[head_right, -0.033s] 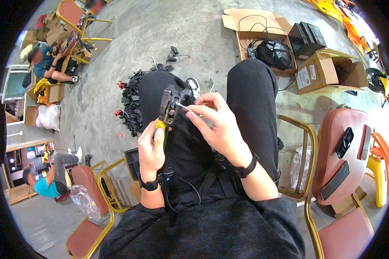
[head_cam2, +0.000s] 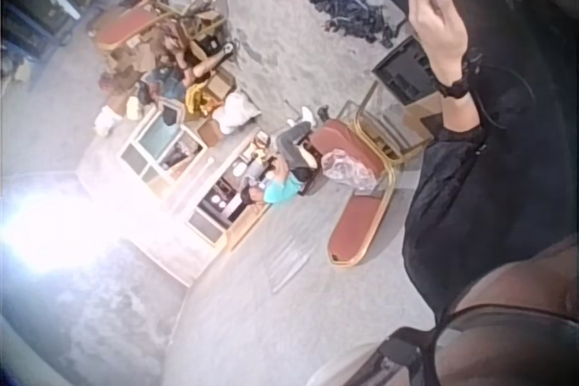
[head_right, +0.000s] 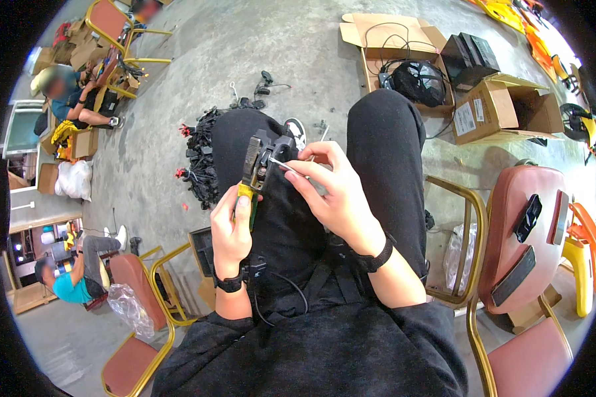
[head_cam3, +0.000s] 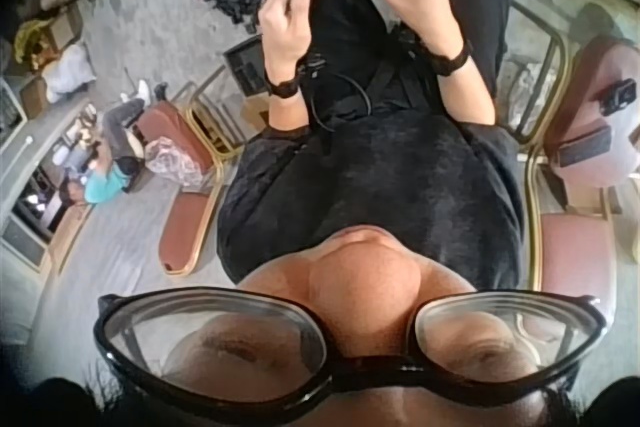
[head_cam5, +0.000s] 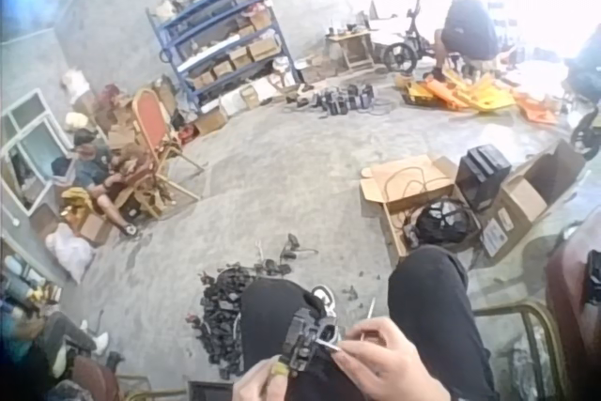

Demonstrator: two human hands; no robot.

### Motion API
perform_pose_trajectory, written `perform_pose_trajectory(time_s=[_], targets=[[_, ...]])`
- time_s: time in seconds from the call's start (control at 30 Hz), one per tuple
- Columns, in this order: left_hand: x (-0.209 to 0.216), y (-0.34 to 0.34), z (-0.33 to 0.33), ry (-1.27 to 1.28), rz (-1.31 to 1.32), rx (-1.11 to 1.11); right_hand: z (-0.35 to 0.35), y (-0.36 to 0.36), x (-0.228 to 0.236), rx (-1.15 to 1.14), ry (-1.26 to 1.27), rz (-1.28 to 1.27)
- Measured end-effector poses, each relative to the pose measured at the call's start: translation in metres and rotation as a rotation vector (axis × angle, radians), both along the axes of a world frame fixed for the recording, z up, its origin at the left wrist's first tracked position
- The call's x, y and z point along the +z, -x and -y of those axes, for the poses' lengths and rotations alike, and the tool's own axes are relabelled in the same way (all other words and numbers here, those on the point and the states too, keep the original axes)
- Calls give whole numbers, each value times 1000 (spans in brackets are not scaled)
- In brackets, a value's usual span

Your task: The person is using pliers and other small tools to assemble or modify small black components, possibly electrical or mechanical parts.

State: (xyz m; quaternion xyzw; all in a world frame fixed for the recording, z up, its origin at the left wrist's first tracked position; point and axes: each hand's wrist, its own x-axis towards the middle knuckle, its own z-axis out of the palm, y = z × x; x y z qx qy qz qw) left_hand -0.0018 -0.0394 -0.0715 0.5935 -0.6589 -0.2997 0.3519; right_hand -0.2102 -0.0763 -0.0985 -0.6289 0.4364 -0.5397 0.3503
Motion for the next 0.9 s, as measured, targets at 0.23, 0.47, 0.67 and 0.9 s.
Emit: perform_pose_trajectory(time_s=[0.23,0.47,0.67,0.9], targets=[[4,-7,2,-82,-29,-8,1,1,0,-44,111,-187],[8,-5,2,-68,-16,-31,0,1,1,-137,218,-355],[4,1,1,19,-1,2,1,2,1,-58,113,-187],[1,-1,2,25,8,-25,-1,15,9,436,-778,598]])
